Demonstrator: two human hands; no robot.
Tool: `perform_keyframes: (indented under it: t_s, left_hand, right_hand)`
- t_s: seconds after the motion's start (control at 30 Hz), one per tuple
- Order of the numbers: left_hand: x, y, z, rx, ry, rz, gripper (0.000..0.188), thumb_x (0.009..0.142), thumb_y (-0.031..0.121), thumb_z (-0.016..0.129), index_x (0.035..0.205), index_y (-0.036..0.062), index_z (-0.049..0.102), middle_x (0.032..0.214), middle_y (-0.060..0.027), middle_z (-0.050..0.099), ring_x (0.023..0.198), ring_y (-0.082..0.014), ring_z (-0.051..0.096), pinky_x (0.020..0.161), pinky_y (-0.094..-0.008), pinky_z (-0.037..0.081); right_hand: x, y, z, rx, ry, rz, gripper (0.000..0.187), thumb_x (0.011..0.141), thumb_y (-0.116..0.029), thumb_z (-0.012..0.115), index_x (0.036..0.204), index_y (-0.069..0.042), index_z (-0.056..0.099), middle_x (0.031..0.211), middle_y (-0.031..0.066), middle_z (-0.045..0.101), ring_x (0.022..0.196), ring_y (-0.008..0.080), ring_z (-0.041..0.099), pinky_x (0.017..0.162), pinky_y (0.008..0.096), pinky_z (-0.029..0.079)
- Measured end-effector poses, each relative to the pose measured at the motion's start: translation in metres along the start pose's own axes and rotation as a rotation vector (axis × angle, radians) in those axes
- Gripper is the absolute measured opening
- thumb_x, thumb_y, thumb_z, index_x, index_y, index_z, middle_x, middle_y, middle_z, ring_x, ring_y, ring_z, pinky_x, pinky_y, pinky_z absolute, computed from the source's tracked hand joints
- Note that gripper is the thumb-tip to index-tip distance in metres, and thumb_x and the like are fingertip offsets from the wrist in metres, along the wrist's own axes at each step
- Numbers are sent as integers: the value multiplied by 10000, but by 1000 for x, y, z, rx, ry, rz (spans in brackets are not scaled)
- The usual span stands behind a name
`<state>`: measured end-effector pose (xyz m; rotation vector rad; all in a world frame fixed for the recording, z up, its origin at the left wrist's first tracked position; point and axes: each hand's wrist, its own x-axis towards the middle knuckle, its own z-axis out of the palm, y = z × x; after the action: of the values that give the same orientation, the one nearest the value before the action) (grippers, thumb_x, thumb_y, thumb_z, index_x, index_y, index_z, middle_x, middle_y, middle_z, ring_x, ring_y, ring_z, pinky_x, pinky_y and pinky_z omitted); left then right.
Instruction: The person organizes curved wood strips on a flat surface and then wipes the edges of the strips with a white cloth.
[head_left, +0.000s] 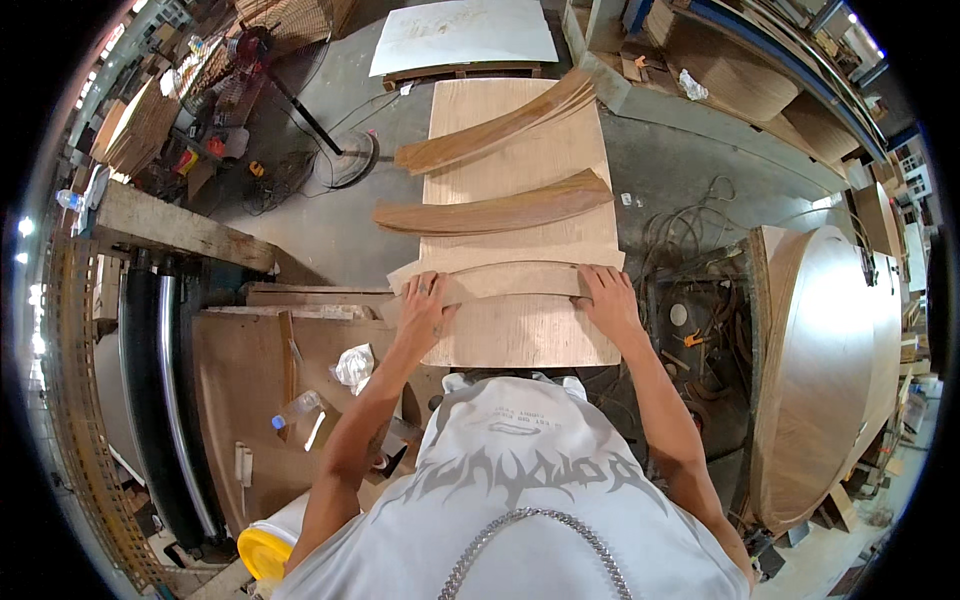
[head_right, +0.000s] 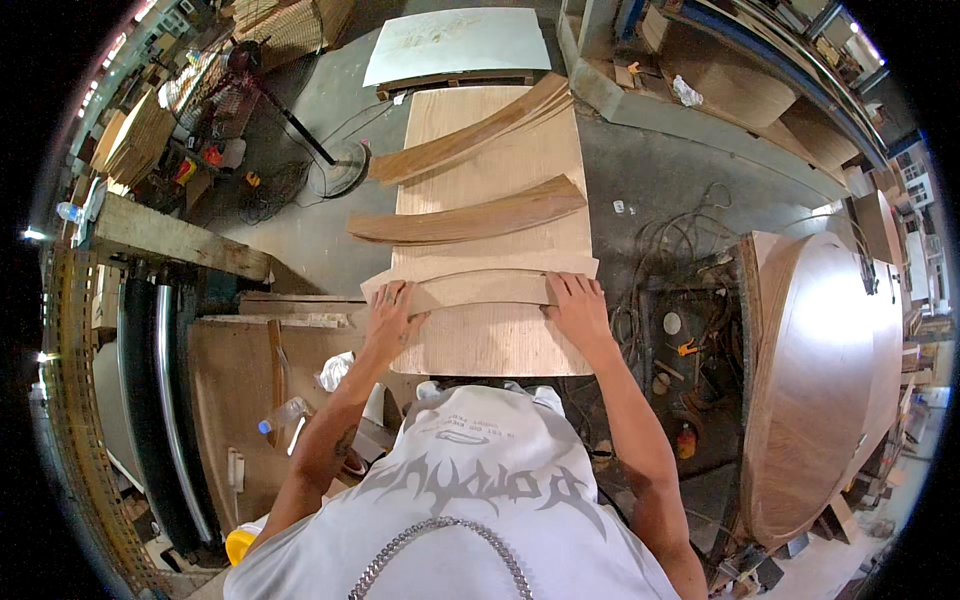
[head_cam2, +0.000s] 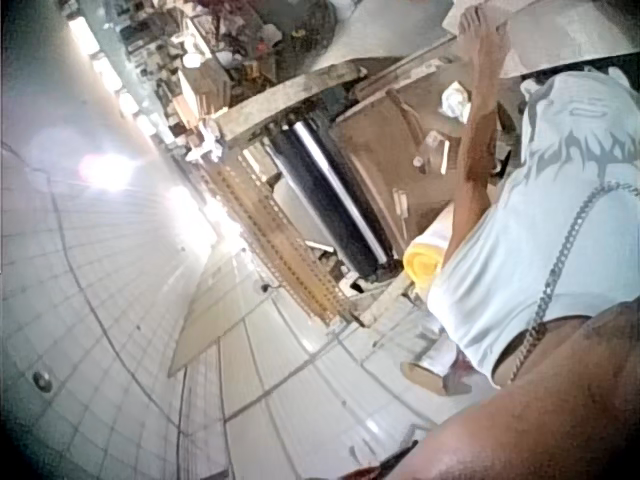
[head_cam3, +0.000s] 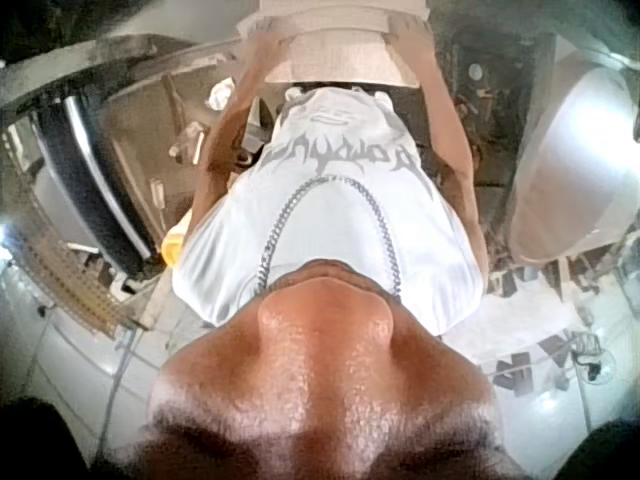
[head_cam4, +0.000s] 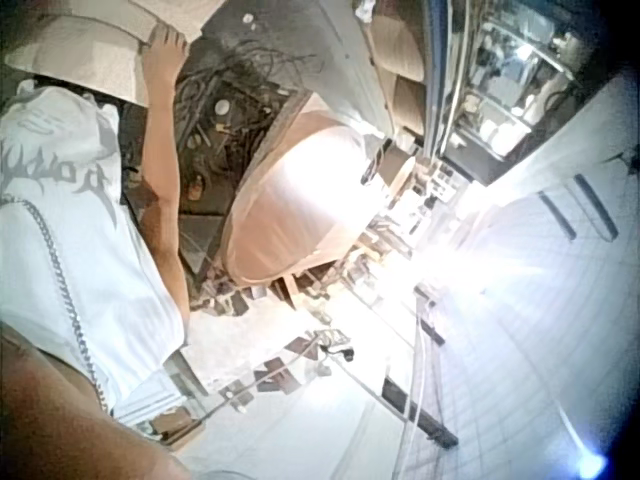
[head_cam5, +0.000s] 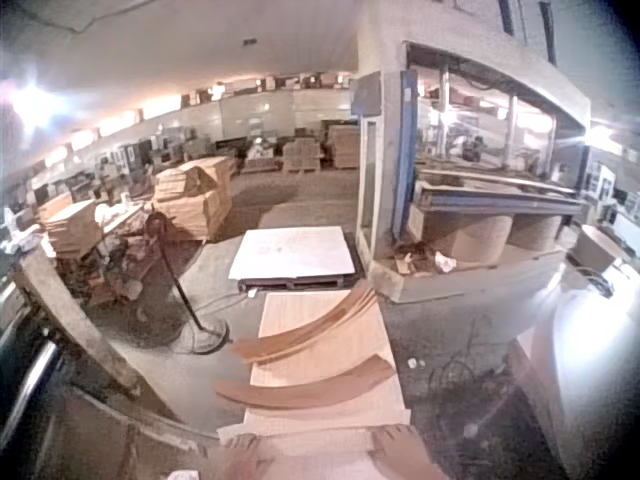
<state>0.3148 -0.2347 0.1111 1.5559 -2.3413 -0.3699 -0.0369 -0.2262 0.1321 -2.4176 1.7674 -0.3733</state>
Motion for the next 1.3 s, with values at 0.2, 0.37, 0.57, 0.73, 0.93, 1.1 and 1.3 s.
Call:
perform_keyframes:
  t_s: [0.2, 0.37, 0.57, 0.73, 0.93, 1.1, 1.3]
  left_hand:
    - [-27, 21, -22, -34, -57, 19, 599, 802, 284, 707, 1261, -37, 495, 1201, -181, 488, 1157, -382, 442, 983, -464, 372]
    - [-63, 31, -14, 23, -100, -50, 671, 805, 377, 698, 1304, -8, 469, 1313, -177, 422, 1214, -389, 387, 1015, -507, 307]
    - [-85, 5, 8, 143, 164, -312, 852, 786, 461, 708, 1413, 12, 345, 1399, -226, 336, 1283, -429, 306, 1060, -562, 203]
    - [-69, 2, 10, 21, 344, -443, 950, 779, 493, 731, 1458, 28, 255, 1459, -263, 266, 1352, -440, 237, 1086, -574, 195]
    - [-45, 2, -17, -49, 442, -301, 879, 828, 520, 665, 1430, -8, 303, 1430, -297, 327, 1315, -460, 317, 1072, -558, 242]
    - [40, -24, -59, -83, 382, -154, 713, 808, 327, 717, 1360, -6, 413, 1370, -236, 445, 1309, -399, 369, 1071, -496, 278]
    - [107, -48, -55, 166, 35, 196, 590, 782, 201, 711, 1301, 32, 487, 1327, -152, 510, 1270, -313, 439, 1053, -489, 278]
  right_hand:
    - [-26, -8, -33, 79, -120, 49, 567, 757, -275, 749, 1251, -96, 537, 1187, 94, 572, 1140, 283, 519, 962, 445, 414]
    - [-64, -4, -17, 125, -103, 19, 485, 758, -339, 752, 1161, -116, 602, 1187, 104, 547, 1121, 310, 516, 944, 460, 413]
    - [-72, 8, 1, 43, 101, 140, 543, 766, -373, 753, 1179, -75, 565, 1216, 155, 487, 1105, 370, 488, 937, 496, 397]
    - [-59, 12, 14, 56, 178, 285, 705, 799, -439, 725, 1319, -51, 450, 1289, 202, 424, 1179, 399, 423, 992, 509, 352]
    - [-28, 9, -10, 80, 187, 217, 750, 780, -376, 739, 1365, -54, 398, 1375, 198, 383, 1287, 383, 365, 1052, 518, 298]
    - [59, 21, -22, 16, 218, 65, 655, 779, -233, 720, 1351, -108, 426, 1392, 123, 420, 1320, 309, 373, 1065, 513, 278]
    - [131, 7, -20, -125, -7, -184, 589, 777, -121, 676, 1324, -177, 465, 1337, 66, 504, 1299, 223, 422, 1053, 513, 260]
